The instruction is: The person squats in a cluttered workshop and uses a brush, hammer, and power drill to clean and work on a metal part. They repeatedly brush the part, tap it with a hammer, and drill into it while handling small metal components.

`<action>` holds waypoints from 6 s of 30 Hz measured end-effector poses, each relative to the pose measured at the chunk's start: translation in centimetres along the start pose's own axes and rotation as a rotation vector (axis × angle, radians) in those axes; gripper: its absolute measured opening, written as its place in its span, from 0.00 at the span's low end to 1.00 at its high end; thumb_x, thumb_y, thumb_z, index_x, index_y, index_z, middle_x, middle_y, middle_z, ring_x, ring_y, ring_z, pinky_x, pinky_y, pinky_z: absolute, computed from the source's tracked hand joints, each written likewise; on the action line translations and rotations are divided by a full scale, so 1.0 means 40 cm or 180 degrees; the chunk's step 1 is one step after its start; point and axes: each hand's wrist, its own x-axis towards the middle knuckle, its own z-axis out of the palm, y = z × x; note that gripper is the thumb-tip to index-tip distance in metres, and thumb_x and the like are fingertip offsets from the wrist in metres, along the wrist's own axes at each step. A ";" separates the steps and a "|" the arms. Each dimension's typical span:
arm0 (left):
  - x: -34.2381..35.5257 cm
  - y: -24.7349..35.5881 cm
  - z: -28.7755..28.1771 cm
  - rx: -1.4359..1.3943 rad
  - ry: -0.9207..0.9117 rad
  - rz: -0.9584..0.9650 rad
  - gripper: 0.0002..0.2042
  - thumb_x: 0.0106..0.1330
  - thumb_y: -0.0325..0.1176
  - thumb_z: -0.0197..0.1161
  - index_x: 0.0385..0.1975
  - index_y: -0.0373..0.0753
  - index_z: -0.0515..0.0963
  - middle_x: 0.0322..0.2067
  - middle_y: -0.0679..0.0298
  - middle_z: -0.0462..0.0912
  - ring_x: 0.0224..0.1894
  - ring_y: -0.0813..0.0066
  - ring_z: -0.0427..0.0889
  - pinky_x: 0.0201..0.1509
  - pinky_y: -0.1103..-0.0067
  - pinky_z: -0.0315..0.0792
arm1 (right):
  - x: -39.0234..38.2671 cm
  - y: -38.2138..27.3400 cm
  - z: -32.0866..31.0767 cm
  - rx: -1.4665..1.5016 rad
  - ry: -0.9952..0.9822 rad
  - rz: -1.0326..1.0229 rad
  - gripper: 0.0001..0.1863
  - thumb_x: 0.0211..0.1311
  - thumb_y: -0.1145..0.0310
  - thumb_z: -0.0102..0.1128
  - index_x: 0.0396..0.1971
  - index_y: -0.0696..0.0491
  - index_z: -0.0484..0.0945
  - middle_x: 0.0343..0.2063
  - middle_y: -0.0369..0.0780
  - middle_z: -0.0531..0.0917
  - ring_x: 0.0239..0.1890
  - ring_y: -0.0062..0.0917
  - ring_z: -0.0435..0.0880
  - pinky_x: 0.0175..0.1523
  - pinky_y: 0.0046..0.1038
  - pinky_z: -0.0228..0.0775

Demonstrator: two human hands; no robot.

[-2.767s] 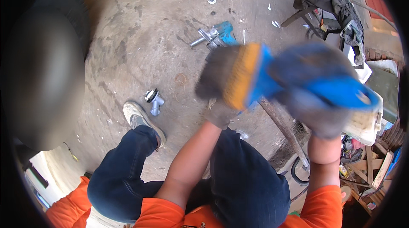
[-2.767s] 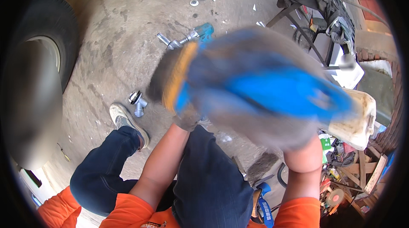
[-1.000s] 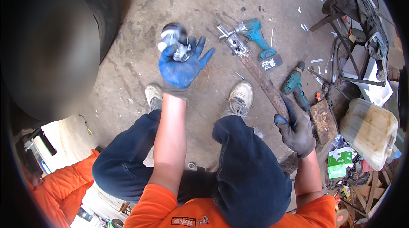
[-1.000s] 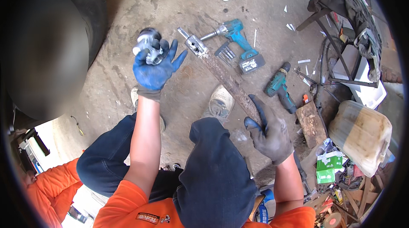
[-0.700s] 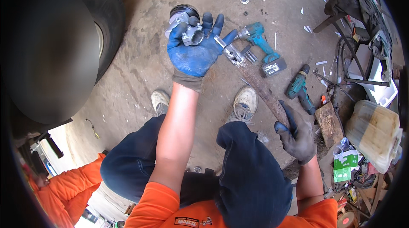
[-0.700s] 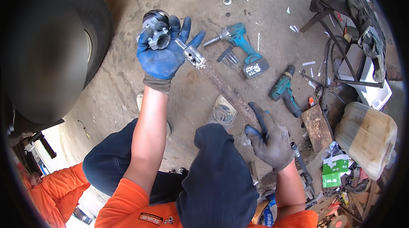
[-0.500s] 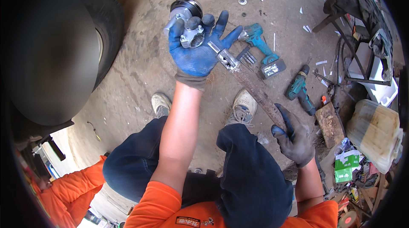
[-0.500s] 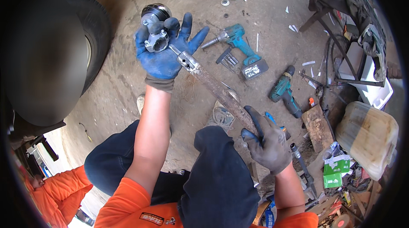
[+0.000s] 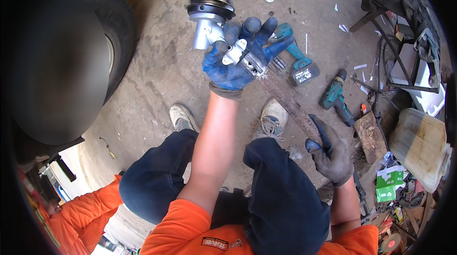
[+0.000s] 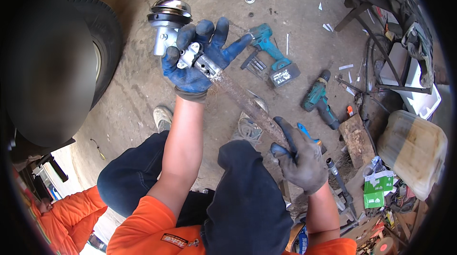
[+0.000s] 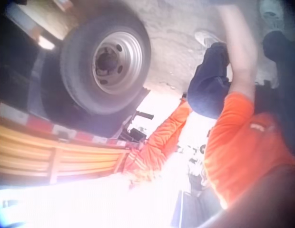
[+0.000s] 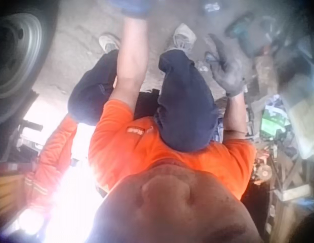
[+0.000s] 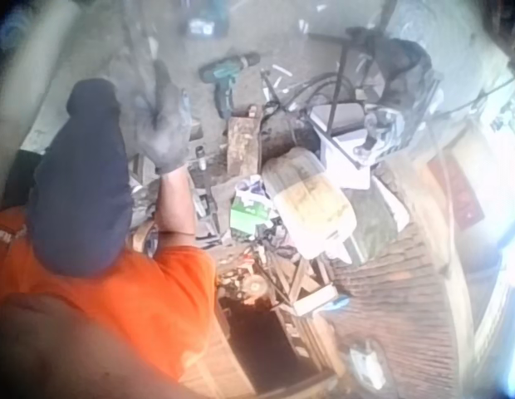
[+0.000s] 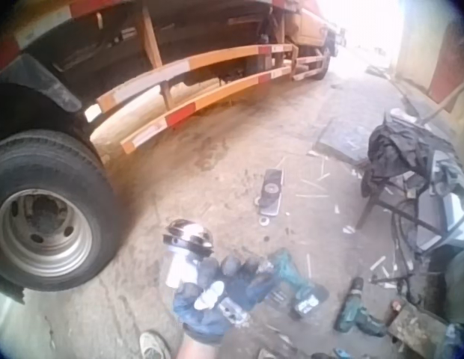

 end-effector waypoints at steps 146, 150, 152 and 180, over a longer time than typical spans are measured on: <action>-0.094 -0.071 0.049 0.1467 0.2198 0.0437 0.37 0.61 0.72 0.51 0.48 0.39 0.74 0.36 0.67 0.80 0.36 0.80 0.80 0.40 0.82 0.75 | 0.348 -0.375 0.004 -0.2977 -0.0823 -0.2220 0.19 0.47 0.76 0.66 0.42 0.56 0.78 0.37 0.44 0.78 0.39 0.41 0.81 0.42 0.38 0.74; -0.087 -0.072 0.063 0.1227 0.2103 0.0585 0.37 0.60 0.71 0.54 0.50 0.38 0.72 0.37 0.66 0.80 0.37 0.80 0.80 0.39 0.81 0.76 | 0.341 -0.407 0.001 -0.2957 -0.0824 -0.2140 0.19 0.46 0.76 0.66 0.43 0.56 0.78 0.37 0.44 0.79 0.40 0.41 0.81 0.43 0.38 0.75; -0.091 -0.074 0.059 0.1175 0.2028 0.0584 0.37 0.60 0.70 0.55 0.50 0.38 0.72 0.38 0.65 0.80 0.37 0.79 0.81 0.40 0.80 0.77 | 0.338 -0.411 -0.010 -0.2988 -0.0774 -0.2089 0.19 0.46 0.77 0.66 0.43 0.56 0.78 0.37 0.44 0.79 0.39 0.41 0.81 0.43 0.38 0.75; -0.081 -0.061 0.046 0.1090 0.1769 0.0377 0.38 0.49 0.77 0.56 0.34 0.40 0.77 0.33 0.63 0.79 0.35 0.66 0.82 0.44 0.66 0.79 | 0.141 -0.126 -0.071 -0.0277 -0.0940 -0.0706 0.10 0.59 0.69 0.68 0.39 0.55 0.81 0.49 0.48 0.80 0.57 0.40 0.78 0.56 0.34 0.75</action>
